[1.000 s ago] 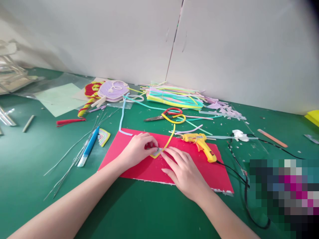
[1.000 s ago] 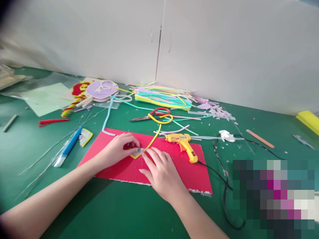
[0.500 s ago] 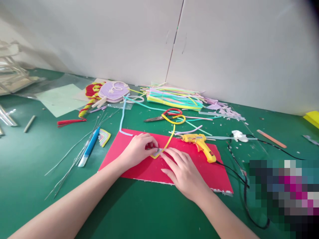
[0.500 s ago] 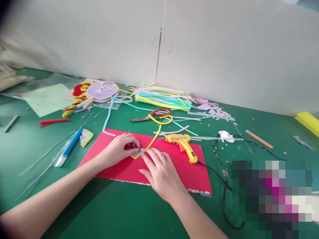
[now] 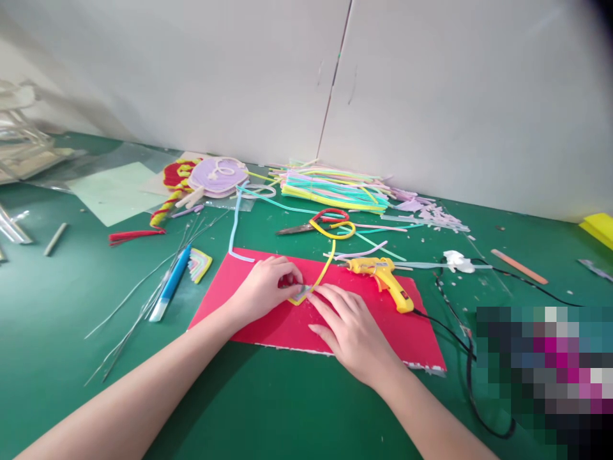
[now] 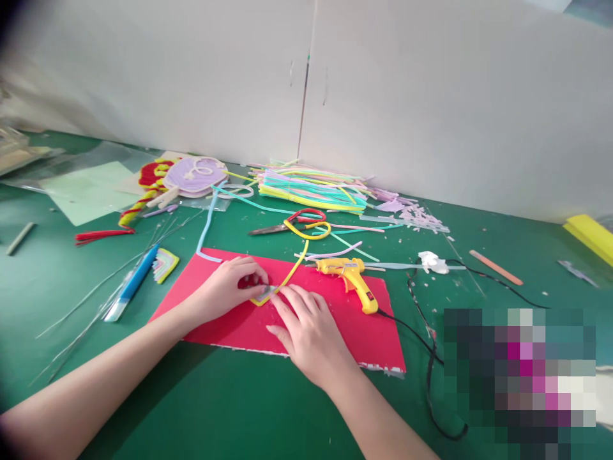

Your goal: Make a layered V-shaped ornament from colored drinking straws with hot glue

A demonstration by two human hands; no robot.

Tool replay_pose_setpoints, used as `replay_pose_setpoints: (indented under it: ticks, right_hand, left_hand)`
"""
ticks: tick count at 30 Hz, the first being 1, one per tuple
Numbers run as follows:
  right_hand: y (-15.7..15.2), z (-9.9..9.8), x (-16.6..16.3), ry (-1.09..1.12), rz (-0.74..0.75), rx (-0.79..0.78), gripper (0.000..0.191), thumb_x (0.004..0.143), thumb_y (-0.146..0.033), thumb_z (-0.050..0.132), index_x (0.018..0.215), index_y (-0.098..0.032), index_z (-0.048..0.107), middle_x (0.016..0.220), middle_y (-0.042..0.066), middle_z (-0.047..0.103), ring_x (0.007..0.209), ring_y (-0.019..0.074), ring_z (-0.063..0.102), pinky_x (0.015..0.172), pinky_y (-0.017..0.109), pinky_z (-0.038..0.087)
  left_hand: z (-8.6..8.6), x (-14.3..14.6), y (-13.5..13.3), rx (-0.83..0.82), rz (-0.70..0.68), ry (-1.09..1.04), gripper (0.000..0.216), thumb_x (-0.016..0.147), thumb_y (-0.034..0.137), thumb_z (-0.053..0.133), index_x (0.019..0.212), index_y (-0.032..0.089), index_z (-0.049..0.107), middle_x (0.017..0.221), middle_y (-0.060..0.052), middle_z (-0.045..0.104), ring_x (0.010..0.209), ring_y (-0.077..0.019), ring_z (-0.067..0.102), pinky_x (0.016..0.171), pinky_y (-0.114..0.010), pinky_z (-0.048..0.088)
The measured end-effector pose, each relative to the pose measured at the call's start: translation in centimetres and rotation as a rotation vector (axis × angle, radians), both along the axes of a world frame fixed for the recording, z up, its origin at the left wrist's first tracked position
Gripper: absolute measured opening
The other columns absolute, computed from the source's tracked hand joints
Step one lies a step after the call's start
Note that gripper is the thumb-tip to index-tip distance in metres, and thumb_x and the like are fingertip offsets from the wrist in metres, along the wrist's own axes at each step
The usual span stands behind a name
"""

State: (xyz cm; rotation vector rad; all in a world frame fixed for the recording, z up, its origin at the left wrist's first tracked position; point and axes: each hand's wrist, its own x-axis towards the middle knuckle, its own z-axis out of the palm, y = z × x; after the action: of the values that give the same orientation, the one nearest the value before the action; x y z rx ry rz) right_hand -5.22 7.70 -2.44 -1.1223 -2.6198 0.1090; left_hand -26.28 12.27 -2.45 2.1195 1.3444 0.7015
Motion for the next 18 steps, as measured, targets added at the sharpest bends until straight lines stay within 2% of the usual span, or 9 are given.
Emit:
replay_pose_setpoints:
  ticks: [18]
  right_hand:
    - [-0.03,-0.10,0.04,0.008,0.001,0.019,0.041,0.094,-0.036,0.039,0.127,-0.016,0.050,0.130,0.010,0.052,0.120,0.0237,0.044,0.096,0.039,0.041]
  left_hand:
    - [0.02,0.06,0.05,0.007,0.001,-0.001,0.005,0.077,0.019,0.059,0.076,0.019,0.063,0.074,0.000,0.062,0.071,-0.0148,0.055,0.065,-0.025,0.042]
